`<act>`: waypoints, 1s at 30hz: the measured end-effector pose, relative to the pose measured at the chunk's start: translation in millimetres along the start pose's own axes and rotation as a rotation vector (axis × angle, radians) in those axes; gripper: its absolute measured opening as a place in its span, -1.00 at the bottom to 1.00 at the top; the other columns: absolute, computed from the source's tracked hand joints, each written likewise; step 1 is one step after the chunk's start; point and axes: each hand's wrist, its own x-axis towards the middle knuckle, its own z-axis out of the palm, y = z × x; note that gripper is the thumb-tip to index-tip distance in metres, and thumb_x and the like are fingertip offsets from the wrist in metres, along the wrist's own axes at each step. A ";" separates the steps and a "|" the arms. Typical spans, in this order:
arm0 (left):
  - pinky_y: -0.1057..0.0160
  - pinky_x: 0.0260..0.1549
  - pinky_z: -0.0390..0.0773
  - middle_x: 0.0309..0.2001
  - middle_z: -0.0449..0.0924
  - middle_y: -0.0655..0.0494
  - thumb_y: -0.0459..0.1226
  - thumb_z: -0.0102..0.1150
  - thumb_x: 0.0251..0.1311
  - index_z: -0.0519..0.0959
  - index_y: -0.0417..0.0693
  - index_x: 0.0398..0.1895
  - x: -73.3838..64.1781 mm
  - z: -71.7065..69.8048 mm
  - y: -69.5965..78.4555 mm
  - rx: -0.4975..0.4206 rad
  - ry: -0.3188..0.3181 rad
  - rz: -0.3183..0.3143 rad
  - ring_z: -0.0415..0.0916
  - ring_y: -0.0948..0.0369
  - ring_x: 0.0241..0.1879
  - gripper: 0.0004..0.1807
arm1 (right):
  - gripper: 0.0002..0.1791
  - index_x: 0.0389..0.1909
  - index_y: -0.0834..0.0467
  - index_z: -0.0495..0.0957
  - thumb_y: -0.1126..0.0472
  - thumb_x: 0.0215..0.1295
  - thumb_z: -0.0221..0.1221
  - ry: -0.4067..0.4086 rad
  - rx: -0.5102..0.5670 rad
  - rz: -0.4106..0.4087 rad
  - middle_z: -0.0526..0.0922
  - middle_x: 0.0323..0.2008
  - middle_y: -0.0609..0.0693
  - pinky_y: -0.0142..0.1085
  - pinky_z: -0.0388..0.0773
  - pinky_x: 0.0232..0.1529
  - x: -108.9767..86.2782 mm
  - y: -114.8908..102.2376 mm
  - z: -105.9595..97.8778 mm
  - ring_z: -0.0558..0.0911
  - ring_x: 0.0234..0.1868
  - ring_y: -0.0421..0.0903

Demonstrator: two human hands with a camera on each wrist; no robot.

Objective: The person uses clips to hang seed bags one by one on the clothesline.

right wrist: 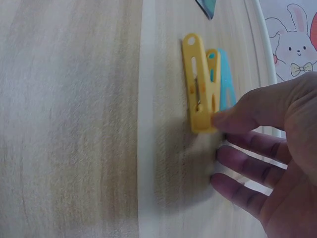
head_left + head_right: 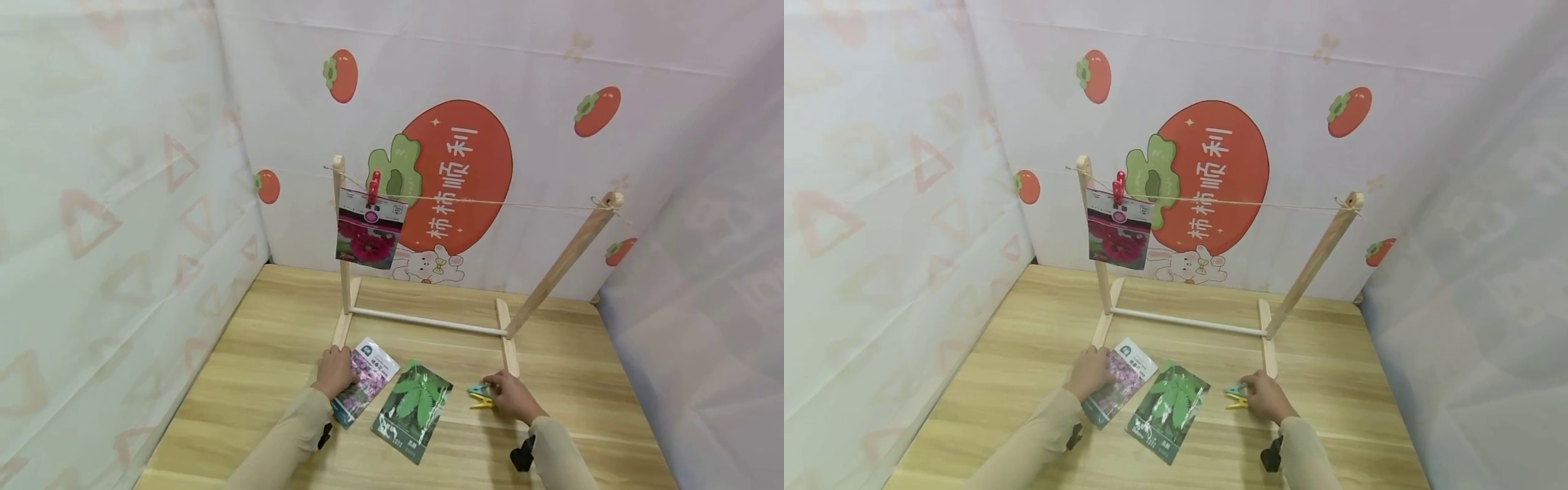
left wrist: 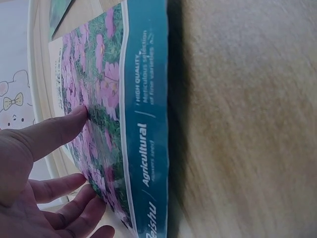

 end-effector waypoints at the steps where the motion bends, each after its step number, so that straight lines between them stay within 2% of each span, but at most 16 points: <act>1: 0.01 -0.36 0.39 -0.36 0.44 -0.12 -0.20 0.60 -0.25 0.52 -0.26 -0.28 0.0 0.4 0.1 -0.001 0.005 0.010 0.37 -0.01 -0.31 -0.48 | -0.59 -0.09 0.32 0.65 0.57 -0.02 0.14 -0.001 0.000 -0.007 0.57 -0.27 0.06 -0.19 0.53 -0.27 -0.4 0.7 -0.4 0.53 -0.29 -0.09; 7: 0.00 -0.39 0.40 -0.37 0.42 -0.13 -0.21 0.60 -0.26 0.51 -0.27 -0.28 -1.8 2.0 -1.7 -0.006 0.032 0.033 0.36 -0.01 -0.34 -0.48 | -0.52 -0.09 0.31 0.65 0.61 -0.11 0.11 -0.006 0.008 -0.004 0.57 -0.28 0.05 -0.23 0.49 -0.29 -1.6 5.3 -3.3 0.51 -0.31 -0.11; 12: -0.01 -0.37 0.42 -0.35 0.43 -0.14 -0.21 0.58 -0.23 0.51 -0.30 -0.24 -1.6 -2.6 0.3 -0.006 0.008 0.030 0.37 -0.02 -0.31 -0.47 | -0.47 -0.04 0.31 0.64 0.63 -0.13 0.09 -0.014 0.022 -0.010 0.57 -0.24 0.08 -0.24 0.46 -0.27 -3.6 9.3 -7.7 0.50 -0.26 -0.08; 19: 0.01 -0.36 0.42 -0.35 0.43 -0.13 -0.20 0.59 -0.21 0.52 -0.30 -0.24 -2.9 -6.4 2.0 0.002 -0.009 0.030 0.37 -0.01 -0.31 -0.47 | -0.41 -0.01 0.18 0.65 0.61 -0.15 0.16 -0.025 0.048 0.026 0.46 -0.27 0.08 -0.26 0.35 -0.39 -4.8 8.6 -4.1 0.38 -0.35 -0.07; 24: 0.03 -0.38 0.41 -0.35 0.43 -0.13 -0.19 0.60 -0.23 0.51 -0.28 -0.26 -2.5 -4.5 0.0 -0.007 0.004 0.035 0.38 -0.01 -0.31 -0.47 | -0.55 -0.07 0.12 0.68 0.47 -0.06 0.33 0.016 0.021 0.052 0.48 -0.27 0.04 -0.23 0.39 -0.38 -4.1 7.4 2.4 0.44 -0.33 -0.08; 30: -0.01 -0.33 0.42 -0.33 0.45 -0.14 -0.24 0.59 -0.24 0.50 -0.29 -0.22 0.6 -2.7 -4.4 -0.072 -0.013 0.022 0.37 -0.01 -0.29 -0.46 | -0.71 -0.20 0.12 0.71 0.34 0.00 0.41 0.058 -0.053 0.023 0.49 -0.32 -0.01 -0.20 0.44 -0.32 -3.5 6.4 8.5 0.46 -0.33 -0.11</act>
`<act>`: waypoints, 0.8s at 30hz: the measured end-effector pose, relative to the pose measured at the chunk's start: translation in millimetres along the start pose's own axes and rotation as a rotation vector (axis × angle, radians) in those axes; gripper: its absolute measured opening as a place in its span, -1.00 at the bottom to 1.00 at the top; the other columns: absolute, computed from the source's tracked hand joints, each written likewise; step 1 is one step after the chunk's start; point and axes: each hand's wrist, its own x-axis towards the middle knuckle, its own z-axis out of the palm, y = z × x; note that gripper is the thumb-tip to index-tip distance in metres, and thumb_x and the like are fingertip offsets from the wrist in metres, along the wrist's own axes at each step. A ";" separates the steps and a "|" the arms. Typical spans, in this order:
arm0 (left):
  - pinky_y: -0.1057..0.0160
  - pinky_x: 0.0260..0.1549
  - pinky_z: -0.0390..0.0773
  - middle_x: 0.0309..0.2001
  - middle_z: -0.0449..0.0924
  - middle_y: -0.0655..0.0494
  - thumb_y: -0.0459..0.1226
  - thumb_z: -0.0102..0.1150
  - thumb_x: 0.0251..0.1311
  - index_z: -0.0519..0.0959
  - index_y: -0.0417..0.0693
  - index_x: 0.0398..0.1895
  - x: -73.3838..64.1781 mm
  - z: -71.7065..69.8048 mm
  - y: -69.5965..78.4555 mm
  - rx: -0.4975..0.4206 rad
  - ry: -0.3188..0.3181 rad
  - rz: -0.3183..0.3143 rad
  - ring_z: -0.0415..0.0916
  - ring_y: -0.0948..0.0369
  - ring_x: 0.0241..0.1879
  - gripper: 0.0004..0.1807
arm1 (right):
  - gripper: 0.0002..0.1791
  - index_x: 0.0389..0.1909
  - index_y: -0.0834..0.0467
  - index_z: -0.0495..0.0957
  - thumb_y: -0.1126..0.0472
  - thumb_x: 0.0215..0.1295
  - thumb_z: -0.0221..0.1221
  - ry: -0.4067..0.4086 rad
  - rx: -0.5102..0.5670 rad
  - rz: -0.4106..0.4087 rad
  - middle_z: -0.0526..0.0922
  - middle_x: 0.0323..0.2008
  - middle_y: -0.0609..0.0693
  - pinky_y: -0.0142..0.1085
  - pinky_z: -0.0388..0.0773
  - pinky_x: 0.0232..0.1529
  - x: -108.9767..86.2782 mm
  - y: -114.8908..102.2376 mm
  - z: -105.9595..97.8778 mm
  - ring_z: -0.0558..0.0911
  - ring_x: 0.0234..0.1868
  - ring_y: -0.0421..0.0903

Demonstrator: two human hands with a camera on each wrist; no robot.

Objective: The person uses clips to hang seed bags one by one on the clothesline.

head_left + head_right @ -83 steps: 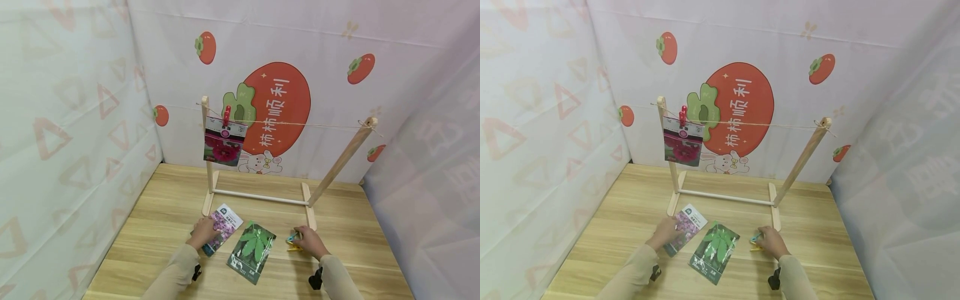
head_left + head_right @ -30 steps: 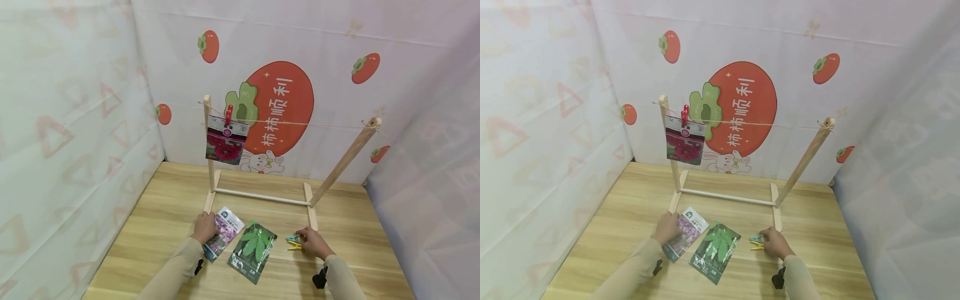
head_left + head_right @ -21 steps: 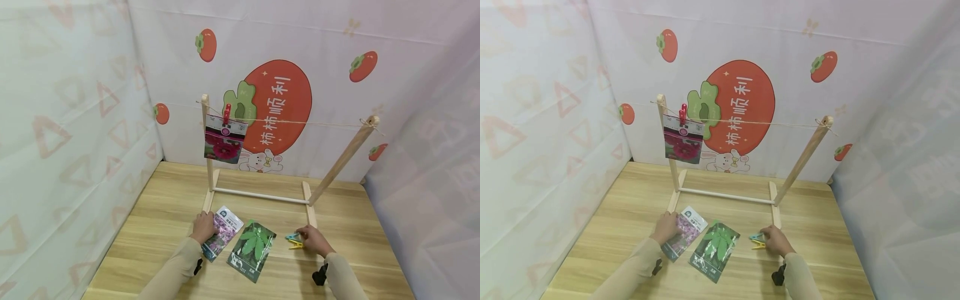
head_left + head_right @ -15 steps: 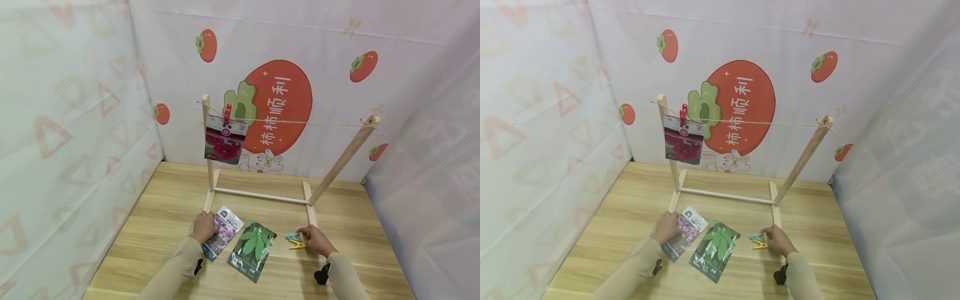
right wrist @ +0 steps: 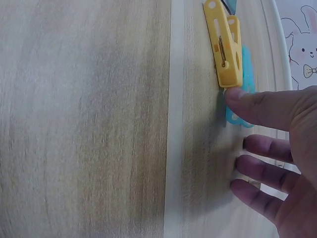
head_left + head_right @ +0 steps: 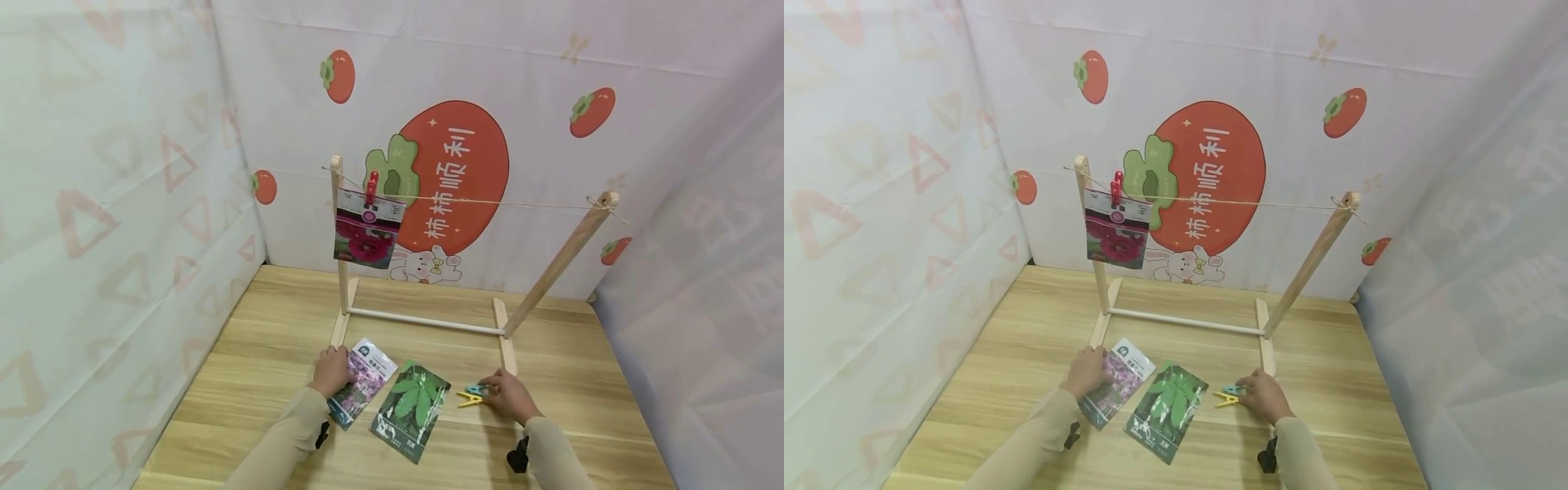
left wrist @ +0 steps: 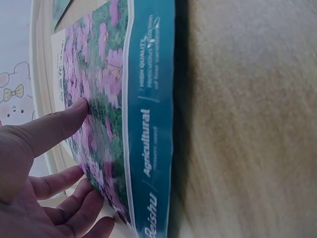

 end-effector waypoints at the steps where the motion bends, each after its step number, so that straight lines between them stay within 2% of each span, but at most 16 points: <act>1: -0.01 -0.32 0.41 -0.32 0.45 -0.14 -0.26 0.58 -0.24 0.50 -0.29 -0.21 0.6 -0.5 -1.6 -0.015 -0.008 -0.006 0.37 -0.01 -0.28 -0.46 | -0.71 -0.20 0.14 0.71 0.33 -0.02 0.41 0.007 -0.003 -0.004 0.50 -0.32 0.00 -0.19 0.45 -0.31 0.5 -0.7 0.4 0.47 -0.33 -0.11; 4: 0.04 -0.33 0.44 -0.34 0.50 -0.10 -0.28 0.57 -0.25 0.54 -0.28 -0.22 2.8 -3.6 -6.1 -0.055 -0.029 -0.032 0.40 0.03 -0.31 -0.50 | -0.68 -0.20 0.21 0.69 0.34 -0.06 0.42 0.023 -0.006 0.004 0.51 -0.32 0.02 -0.16 0.47 -0.28 1.8 -2.1 0.4 0.48 -0.33 -0.10; 10: 0.23 -0.55 0.40 -0.55 0.53 0.03 -0.28 0.54 -0.21 0.59 -0.21 -0.51 6.8 -11.7 -14.4 -0.122 -0.081 -0.069 0.40 0.16 -0.55 -0.72 | -0.68 -0.18 0.27 0.67 0.33 -0.03 0.41 0.022 0.012 0.053 0.51 -0.31 0.03 -0.18 0.46 -0.25 1.4 0.5 -1.6 0.46 -0.32 -0.10; 13: 0.25 -0.51 0.41 -0.49 0.55 0.05 -0.27 0.49 -0.11 0.59 -0.20 -0.45 7.9 -13.7 -17.5 -0.186 -0.120 -0.090 0.40 0.19 -0.50 -0.74 | -0.68 -0.18 0.27 0.67 0.31 -0.01 0.41 0.033 0.031 0.064 0.54 -0.30 0.03 -0.15 0.48 -0.24 -0.6 2.0 -2.8 0.49 -0.30 -0.10; 18: 0.21 -0.44 0.48 -0.38 0.59 -0.03 -0.35 0.41 -0.04 0.60 -0.29 -0.28 6.7 -15.9 -20.2 -0.335 -0.158 -0.123 0.46 0.16 -0.42 -0.74 | -0.68 -0.16 0.30 0.66 0.31 0.01 0.40 0.060 0.072 0.068 0.62 -0.27 0.06 -0.12 0.53 -0.21 -3.5 3.2 -3.8 0.55 -0.27 -0.09; 24: 0.29 -0.49 0.44 -0.42 0.55 -0.02 -0.41 0.34 0.02 0.59 -0.33 -0.35 5.3 -17.4 -21.5 -0.550 -0.170 -0.188 0.43 0.18 -0.44 -0.84 | -0.69 -0.12 0.34 0.65 0.34 0.07 0.34 0.083 0.174 0.109 0.65 -0.23 0.11 -0.21 0.55 -0.24 -5.0 5.6 -0.8 0.59 -0.26 -0.09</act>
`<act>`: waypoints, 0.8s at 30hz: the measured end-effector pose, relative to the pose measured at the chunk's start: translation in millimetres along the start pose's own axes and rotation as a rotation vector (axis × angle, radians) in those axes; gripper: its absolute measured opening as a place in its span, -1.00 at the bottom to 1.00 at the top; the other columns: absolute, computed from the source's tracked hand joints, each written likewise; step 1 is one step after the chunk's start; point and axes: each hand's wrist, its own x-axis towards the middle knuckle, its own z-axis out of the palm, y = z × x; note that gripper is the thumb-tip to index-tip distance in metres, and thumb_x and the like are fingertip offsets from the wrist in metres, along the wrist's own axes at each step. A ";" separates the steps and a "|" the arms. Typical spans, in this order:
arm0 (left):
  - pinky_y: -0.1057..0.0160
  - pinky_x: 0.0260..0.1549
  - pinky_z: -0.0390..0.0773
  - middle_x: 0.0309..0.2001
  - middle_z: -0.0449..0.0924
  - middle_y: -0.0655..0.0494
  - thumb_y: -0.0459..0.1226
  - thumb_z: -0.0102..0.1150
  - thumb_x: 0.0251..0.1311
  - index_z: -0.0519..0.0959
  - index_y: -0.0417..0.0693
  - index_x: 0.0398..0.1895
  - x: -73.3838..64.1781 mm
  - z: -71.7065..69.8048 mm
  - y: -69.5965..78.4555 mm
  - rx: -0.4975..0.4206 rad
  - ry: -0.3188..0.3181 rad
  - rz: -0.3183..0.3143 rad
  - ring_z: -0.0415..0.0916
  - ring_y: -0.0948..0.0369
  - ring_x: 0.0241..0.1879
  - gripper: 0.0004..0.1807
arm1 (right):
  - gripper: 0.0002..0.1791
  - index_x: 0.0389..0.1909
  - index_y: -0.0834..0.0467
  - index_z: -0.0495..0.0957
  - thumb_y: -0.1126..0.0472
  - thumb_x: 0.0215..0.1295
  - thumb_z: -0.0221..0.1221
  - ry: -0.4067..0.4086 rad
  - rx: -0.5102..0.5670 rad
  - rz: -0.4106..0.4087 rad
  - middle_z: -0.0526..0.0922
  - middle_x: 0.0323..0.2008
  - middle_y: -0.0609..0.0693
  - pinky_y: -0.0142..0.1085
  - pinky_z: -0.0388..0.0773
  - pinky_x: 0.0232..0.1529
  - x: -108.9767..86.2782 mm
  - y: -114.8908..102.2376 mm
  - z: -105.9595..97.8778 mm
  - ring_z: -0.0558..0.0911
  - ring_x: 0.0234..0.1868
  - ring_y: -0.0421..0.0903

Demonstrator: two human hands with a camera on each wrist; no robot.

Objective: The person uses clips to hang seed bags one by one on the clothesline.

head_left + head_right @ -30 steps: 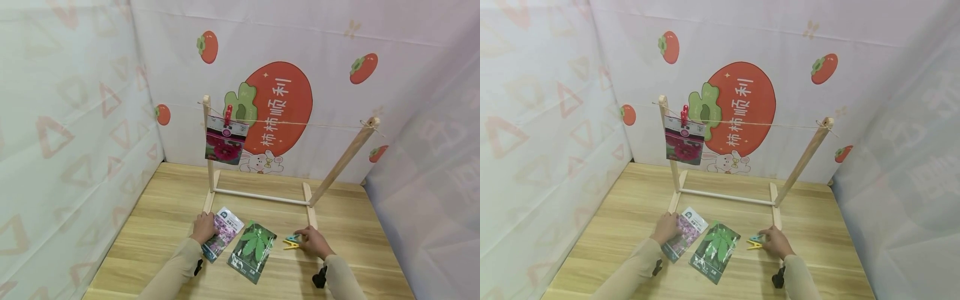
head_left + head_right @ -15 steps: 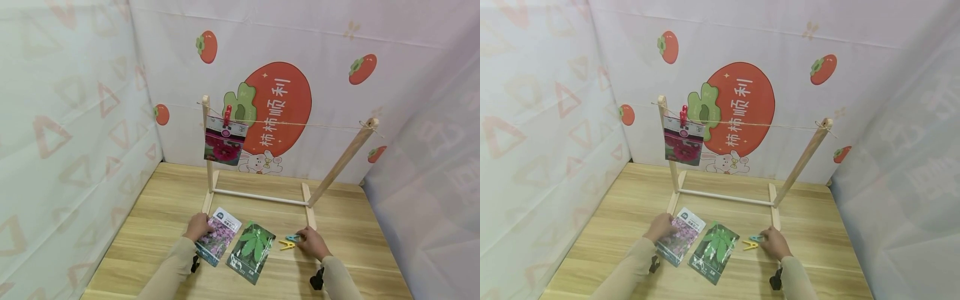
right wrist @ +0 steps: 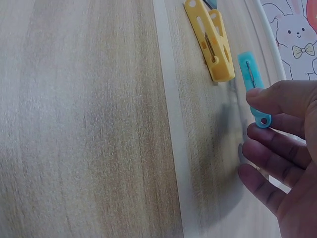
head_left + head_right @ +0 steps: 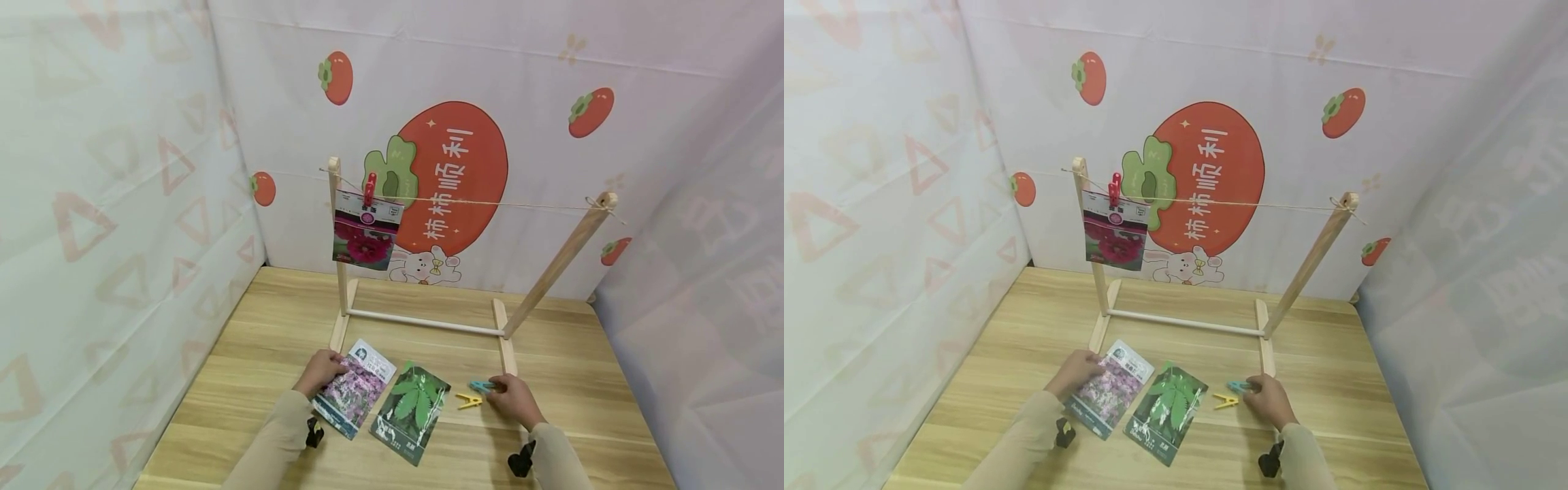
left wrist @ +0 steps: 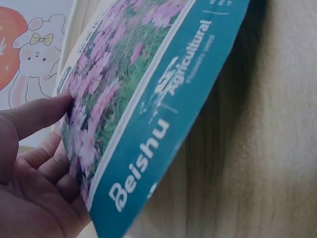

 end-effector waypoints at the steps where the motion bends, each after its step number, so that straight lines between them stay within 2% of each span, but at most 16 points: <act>1: 0.30 -0.50 0.44 -0.42 0.54 -0.01 -0.42 0.34 0.03 0.58 -0.32 -0.37 -0.5 -0.4 0.1 -0.035 -0.002 -0.008 0.43 0.19 -0.44 -0.86 | -0.69 -0.12 0.35 0.64 0.35 0.08 0.33 0.003 0.012 0.003 0.66 -0.23 0.12 -0.22 0.55 -0.24 -0.1 0.5 0.6 0.60 -0.26 -0.08; 4: 0.31 -0.49 0.45 -0.43 0.51 0.01 -0.44 0.33 0.02 0.56 -0.32 -0.41 -1.4 -2.4 1.6 -0.126 -0.011 -0.034 0.43 0.19 -0.44 -0.88 | -0.69 -0.11 0.35 0.64 0.35 0.09 0.32 0.015 0.035 0.015 0.66 -0.23 0.12 -0.25 0.54 -0.25 -1.1 1.2 1.8 0.60 -0.26 -0.09; 9: 0.31 -0.45 0.47 -0.41 0.52 0.02 -0.42 0.31 0.07 0.57 -0.30 -0.40 -2.0 -5.3 2.7 -0.195 -0.028 -0.067 0.45 0.19 -0.40 -0.89 | -0.69 -0.10 0.35 0.63 0.34 0.10 0.31 0.027 0.059 0.025 0.67 -0.27 0.09 -0.28 0.52 -0.26 -3.4 0.4 2.1 0.59 -0.28 -0.12; 12: 0.31 -0.43 0.49 -0.39 0.57 -0.02 -0.40 0.30 0.10 0.58 -0.33 -0.39 -1.3 -6.9 2.0 -0.165 -0.021 -0.034 0.47 0.19 -0.39 -0.88 | -0.69 -0.11 0.35 0.63 0.32 0.11 0.32 0.030 0.066 0.023 0.67 -0.30 0.07 -0.29 0.51 -0.28 -3.6 -1.0 1.1 0.57 -0.30 -0.13; 17: 0.31 -0.41 0.48 -0.35 0.64 -0.07 -0.35 0.30 0.13 0.63 -0.34 -0.39 1.4 -9.0 2.1 -0.050 0.023 0.039 0.50 0.19 -0.37 -0.84 | -0.69 -0.12 0.33 0.63 0.29 0.12 0.33 0.033 0.068 0.025 0.65 -0.33 0.04 -0.31 0.47 -0.28 -2.4 -3.0 -0.4 0.53 -0.32 -0.16; 20: 0.31 -0.39 0.47 -0.32 0.65 -0.06 -0.31 0.30 0.16 0.64 -0.31 -0.37 2.1 -10.2 3.3 -0.056 0.031 0.025 0.51 0.19 -0.34 -0.83 | -0.68 -0.11 0.33 0.63 0.29 0.12 0.34 0.039 0.085 0.028 0.64 -0.33 0.04 -0.34 0.46 -0.30 -1.1 -3.8 -0.5 0.52 -0.34 -0.18; 24: 0.31 -0.36 0.49 -0.29 0.65 -0.05 -0.27 0.29 0.18 0.64 -0.27 -0.32 0.9 -11.5 6.1 -0.106 0.030 -0.012 0.52 0.17 -0.31 -0.81 | -0.67 -0.10 0.34 0.63 0.30 0.11 0.34 0.046 0.116 0.031 0.65 -0.34 0.04 -0.39 0.46 -0.33 -0.6 -6.0 -1.3 0.53 -0.34 -0.19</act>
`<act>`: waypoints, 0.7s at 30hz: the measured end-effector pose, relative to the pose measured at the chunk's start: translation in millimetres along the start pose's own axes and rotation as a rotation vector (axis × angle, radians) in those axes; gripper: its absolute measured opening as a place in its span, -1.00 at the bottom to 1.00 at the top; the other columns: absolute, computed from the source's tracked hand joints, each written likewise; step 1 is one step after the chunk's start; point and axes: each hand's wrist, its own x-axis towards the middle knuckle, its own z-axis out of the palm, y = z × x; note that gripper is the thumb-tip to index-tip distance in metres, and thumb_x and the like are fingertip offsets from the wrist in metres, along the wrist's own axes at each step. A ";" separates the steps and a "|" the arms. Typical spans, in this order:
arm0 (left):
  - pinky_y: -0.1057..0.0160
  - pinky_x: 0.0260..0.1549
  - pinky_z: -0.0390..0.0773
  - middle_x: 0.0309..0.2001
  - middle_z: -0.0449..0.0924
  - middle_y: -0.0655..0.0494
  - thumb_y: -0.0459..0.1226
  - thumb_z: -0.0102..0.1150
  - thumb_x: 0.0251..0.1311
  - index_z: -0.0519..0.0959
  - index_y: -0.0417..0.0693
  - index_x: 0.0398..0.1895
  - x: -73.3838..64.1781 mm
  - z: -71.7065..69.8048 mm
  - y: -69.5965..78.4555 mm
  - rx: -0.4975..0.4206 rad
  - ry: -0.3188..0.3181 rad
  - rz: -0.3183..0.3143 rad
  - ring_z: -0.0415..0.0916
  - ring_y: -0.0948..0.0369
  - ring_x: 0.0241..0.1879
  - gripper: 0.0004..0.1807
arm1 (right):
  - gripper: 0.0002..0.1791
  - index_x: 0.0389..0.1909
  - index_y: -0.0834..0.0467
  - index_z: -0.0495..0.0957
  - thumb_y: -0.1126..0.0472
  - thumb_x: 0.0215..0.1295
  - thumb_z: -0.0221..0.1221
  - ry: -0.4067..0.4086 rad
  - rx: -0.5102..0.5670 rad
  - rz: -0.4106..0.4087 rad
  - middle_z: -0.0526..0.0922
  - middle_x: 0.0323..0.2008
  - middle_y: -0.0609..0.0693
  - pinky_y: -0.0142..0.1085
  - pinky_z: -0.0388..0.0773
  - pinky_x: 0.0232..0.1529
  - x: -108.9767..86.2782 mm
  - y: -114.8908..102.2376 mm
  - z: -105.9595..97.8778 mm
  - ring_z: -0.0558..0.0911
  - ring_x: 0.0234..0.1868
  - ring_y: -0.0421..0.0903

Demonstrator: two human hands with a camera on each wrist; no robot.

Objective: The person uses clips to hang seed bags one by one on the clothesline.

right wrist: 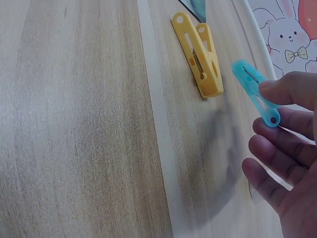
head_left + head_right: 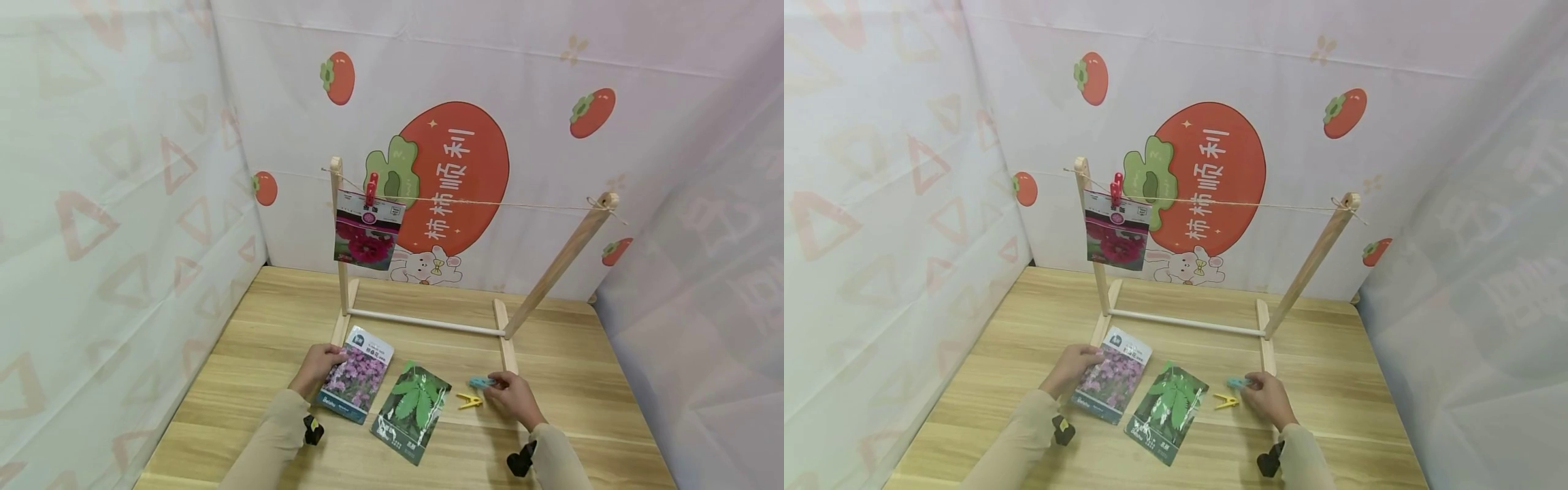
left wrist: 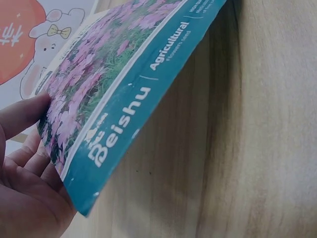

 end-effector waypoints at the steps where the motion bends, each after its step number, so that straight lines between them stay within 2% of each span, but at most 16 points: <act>1: 0.30 -0.36 0.49 -0.28 0.65 -0.05 -0.26 0.29 0.19 0.64 -0.27 -0.31 -0.3 -0.2 1.0 -0.007 0.000 -0.005 0.52 0.18 -0.30 -0.81 | -0.68 -0.10 0.35 0.63 0.31 0.11 0.34 0.001 0.004 -0.001 0.65 -0.34 0.05 -0.39 0.46 -0.33 0.1 -0.7 -0.1 0.53 -0.34 -0.18; 11: 0.34 -0.37 0.52 -0.28 0.69 -0.05 -0.25 0.29 0.20 0.63 -0.31 -0.15 3.7 0.3 4.0 -0.095 0.044 0.005 0.55 0.25 -0.35 -0.72 | -0.67 -0.07 0.39 0.61 0.33 0.16 0.31 0.025 0.033 -0.017 0.66 -0.30 0.10 -0.42 0.47 -0.39 -1.9 -10.1 -5.1 0.54 -0.32 -0.18; 21: 0.37 -0.38 0.54 -0.31 0.71 -0.06 -0.30 0.25 0.24 0.60 -0.34 -0.09 4.1 -0.3 16.0 -0.173 0.086 0.058 0.57 0.30 -0.40 -0.73 | -0.59 0.04 0.36 0.59 0.27 0.19 0.32 0.079 0.151 0.018 0.69 -0.21 0.17 -0.46 0.54 -0.27 3.5 -23.9 -14.4 0.56 -0.29 -0.31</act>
